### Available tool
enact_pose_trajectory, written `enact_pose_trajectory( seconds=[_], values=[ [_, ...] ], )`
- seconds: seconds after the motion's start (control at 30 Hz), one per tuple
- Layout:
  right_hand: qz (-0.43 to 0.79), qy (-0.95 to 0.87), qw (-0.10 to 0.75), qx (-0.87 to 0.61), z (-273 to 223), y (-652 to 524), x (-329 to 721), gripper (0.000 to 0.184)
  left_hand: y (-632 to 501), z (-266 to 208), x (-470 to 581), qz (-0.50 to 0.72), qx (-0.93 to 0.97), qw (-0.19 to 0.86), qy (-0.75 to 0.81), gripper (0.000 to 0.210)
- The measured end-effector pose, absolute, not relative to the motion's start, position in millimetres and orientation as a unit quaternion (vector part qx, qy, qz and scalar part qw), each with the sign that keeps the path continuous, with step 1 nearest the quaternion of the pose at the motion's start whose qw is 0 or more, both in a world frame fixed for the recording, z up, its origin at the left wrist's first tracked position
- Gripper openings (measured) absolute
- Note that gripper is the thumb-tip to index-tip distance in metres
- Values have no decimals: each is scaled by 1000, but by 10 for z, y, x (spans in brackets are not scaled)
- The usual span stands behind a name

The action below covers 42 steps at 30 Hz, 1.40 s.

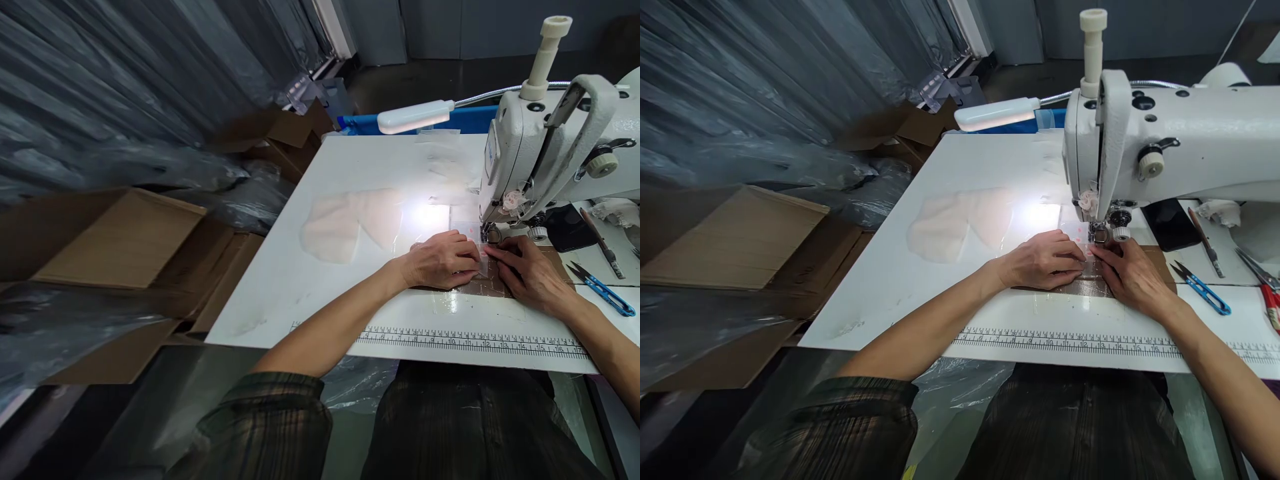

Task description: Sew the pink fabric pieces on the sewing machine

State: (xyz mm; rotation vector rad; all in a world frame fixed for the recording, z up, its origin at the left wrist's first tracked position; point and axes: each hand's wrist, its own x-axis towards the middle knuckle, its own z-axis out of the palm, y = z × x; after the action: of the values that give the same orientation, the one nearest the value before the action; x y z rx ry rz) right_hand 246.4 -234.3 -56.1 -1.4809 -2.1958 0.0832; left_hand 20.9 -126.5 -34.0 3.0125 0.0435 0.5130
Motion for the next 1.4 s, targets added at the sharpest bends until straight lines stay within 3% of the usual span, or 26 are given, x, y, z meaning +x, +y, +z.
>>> enact_pose_trajectory(
  seconds=[0.77,1.17,1.4],
  values=[
    [25,-828,232,-509,-472,-2371,2446,36,-1302,-290,177,158,987,16,-13,25],
    [-15,-804,174,-568,-457,-2305,2358,41,-1268,-265,164,130,990,35,33,27],
    [-21,-811,200,-549,-467,-2322,2355,44,-1266,-276,172,128,991,1,46,34]
  ],
)
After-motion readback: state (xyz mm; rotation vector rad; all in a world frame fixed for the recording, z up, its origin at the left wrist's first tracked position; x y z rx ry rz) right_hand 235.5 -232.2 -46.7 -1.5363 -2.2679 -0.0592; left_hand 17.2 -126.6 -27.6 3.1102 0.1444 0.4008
